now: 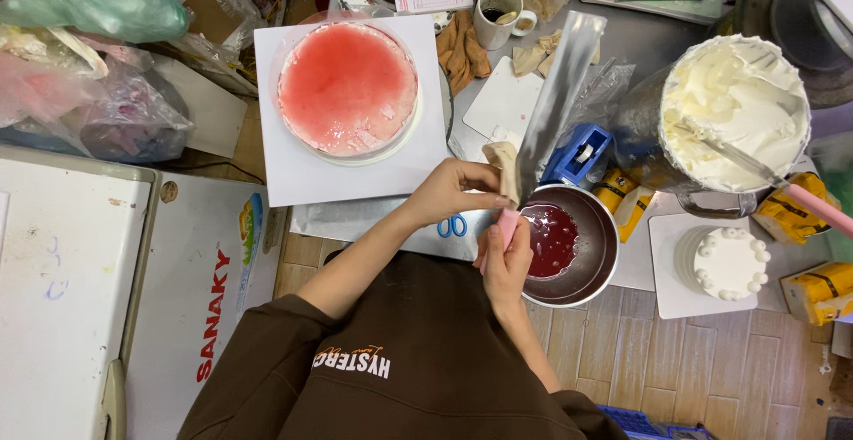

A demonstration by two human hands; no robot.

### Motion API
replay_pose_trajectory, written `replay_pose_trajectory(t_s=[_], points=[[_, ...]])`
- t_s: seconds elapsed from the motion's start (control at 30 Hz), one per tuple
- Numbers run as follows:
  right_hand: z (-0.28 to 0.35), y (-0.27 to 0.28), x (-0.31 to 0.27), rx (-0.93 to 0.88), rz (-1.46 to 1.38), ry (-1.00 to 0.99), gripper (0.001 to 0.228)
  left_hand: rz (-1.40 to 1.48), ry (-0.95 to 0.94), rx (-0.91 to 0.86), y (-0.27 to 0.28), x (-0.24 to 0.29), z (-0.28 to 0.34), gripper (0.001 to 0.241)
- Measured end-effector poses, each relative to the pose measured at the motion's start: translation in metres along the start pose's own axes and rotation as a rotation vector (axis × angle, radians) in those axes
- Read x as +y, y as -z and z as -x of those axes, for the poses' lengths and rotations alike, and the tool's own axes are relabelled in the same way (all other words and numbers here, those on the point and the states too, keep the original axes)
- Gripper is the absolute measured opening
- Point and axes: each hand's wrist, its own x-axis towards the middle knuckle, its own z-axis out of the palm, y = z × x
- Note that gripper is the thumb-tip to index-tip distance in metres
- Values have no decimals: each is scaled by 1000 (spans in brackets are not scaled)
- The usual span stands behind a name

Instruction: The person organizes various cake layers and sponges on a workspace, then moves a large cake layer into a refrigerator before returning to the main table to handle small tools and cake components.

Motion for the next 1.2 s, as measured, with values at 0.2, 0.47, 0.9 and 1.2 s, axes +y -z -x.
replay_pose_trajectory(t_s=[0.2,0.47,0.9,1.2], points=[[1,-3,3,-49,28,16,23,346,-13,181,-15,29,0,39],[3,-7,8,-73,50,2,23,194,93,227,-10,47,8,53],[14,16,18,-305,506,88,30,109,-130,395,47,83,0,81],[32,18,23,-350,535,116,31,205,-222,631,111,100,-13,76]])
